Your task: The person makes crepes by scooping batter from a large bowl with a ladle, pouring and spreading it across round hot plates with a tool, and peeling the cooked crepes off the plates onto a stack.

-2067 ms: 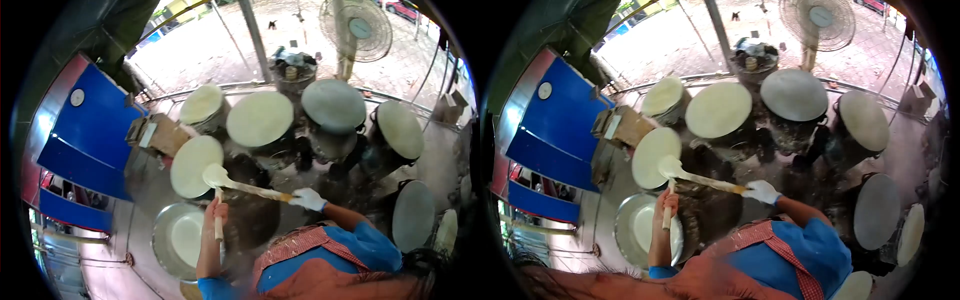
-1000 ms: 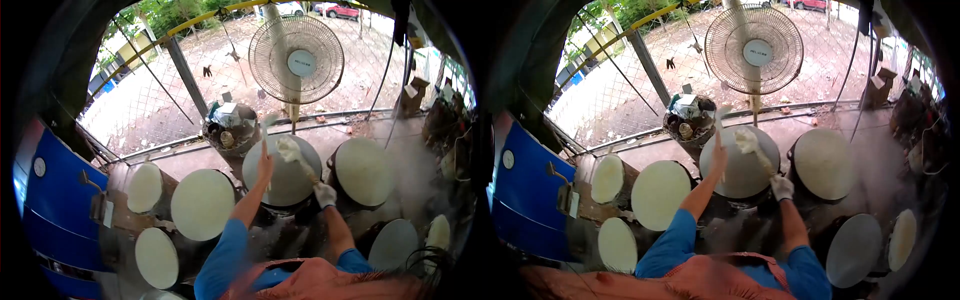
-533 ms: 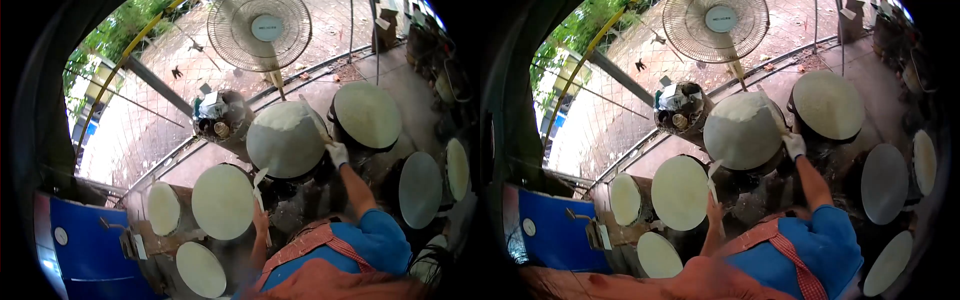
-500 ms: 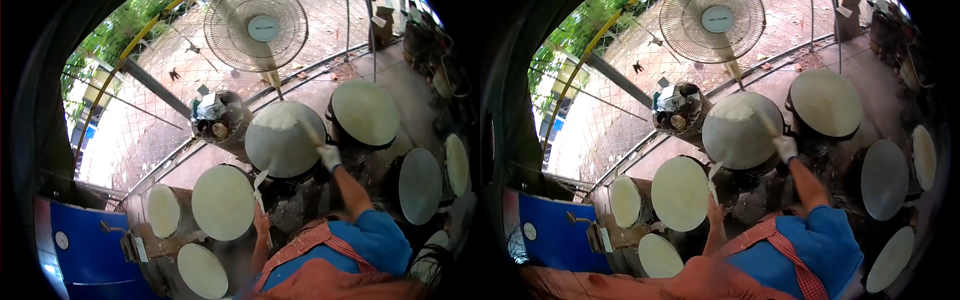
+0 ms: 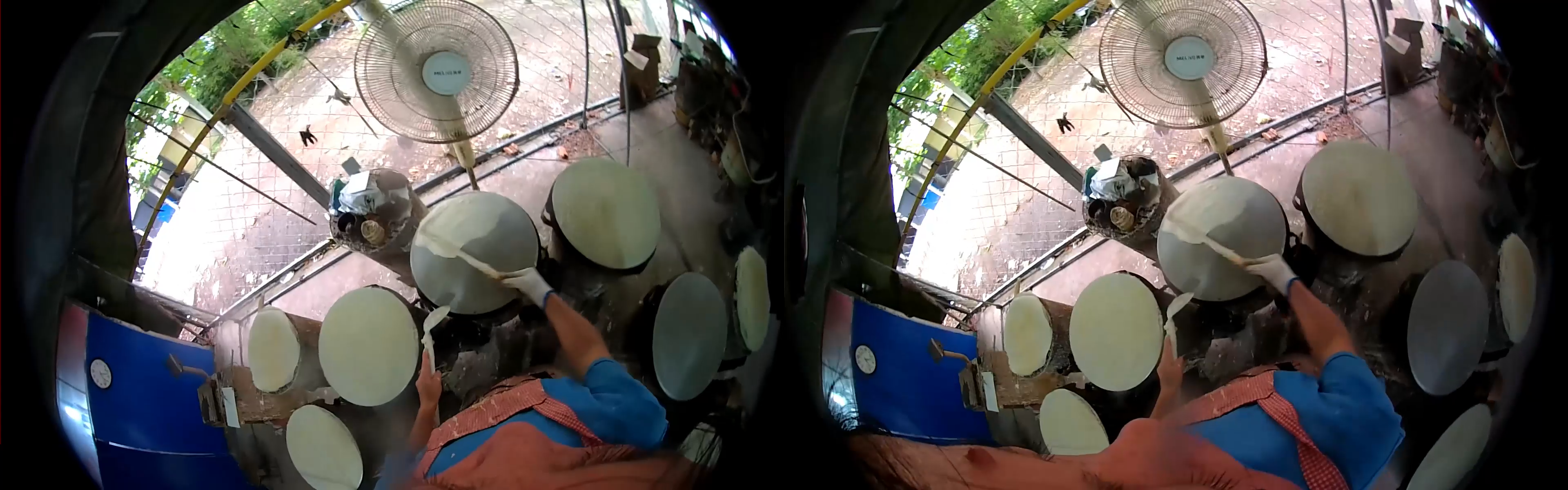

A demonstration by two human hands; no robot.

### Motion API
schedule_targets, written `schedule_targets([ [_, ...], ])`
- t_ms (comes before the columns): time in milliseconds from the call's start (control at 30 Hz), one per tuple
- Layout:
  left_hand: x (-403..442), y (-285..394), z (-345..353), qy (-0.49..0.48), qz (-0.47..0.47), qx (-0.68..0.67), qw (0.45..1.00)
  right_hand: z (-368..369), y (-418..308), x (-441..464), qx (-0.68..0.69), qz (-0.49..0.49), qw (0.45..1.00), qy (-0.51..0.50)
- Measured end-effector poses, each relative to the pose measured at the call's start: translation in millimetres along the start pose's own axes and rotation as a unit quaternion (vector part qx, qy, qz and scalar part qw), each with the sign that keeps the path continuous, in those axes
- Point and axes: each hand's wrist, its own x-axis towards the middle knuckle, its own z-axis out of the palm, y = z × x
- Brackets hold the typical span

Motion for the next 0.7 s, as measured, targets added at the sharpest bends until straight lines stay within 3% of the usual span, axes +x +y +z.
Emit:
schedule_targets([
  [33, -5, -5, -2, 0.002, -0.007, -0.001, 1.0, -22, -57, -8, -0.015, 0.155, 0.988, 0.004],
  [67, -6, -10, 3, 0.014, -0.002, 0.053, 0.998, -52, -28, 8, 0.042, 0.155, 0.987, 0.03],
  [133, -7, 9, 1, -0.011, -0.081, 0.057, 0.995, -79, -30, 24, 0.131, 0.259, 0.951, 0.111],
  [200, -10, 37, -7, -0.041, -0.172, 0.025, 0.984, -61, 63, 50, -0.048, -0.008, 0.999, -0.011],
  [233, -5, 46, -6, -0.054, -0.215, 0.005, 0.975, -33, 26, 37, 0.045, 0.115, 0.992, 0.003],
  [267, -6, 45, -2, -0.035, -0.207, 0.005, 0.978, -26, 5, 30, 0.031, 0.202, 0.979, -0.009],
  [333, -19, 49, 1, -0.022, -0.237, -0.033, 0.971, -52, -11, 26, 0.084, 0.258, 0.96, -0.064],
  [400, -34, 52, 4, -0.013, -0.286, -0.108, 0.952, -98, 2, 55, 0.053, 0.256, 0.963, -0.067],
  [500, -58, 57, 9, -0.003, -0.382, -0.234, 0.894, -98, -14, 102, 0.025, 0.253, 0.967, -0.031],
  [567, -66, 53, 13, -0.013, -0.435, -0.279, 0.856, -80, 18, 121, -0.031, 0.16, 0.982, -0.096],
  [700, -92, 33, 32, -0.024, -0.448, -0.177, 0.876, -96, 22, 84, -0.005, 0.224, 0.959, -0.172],
])
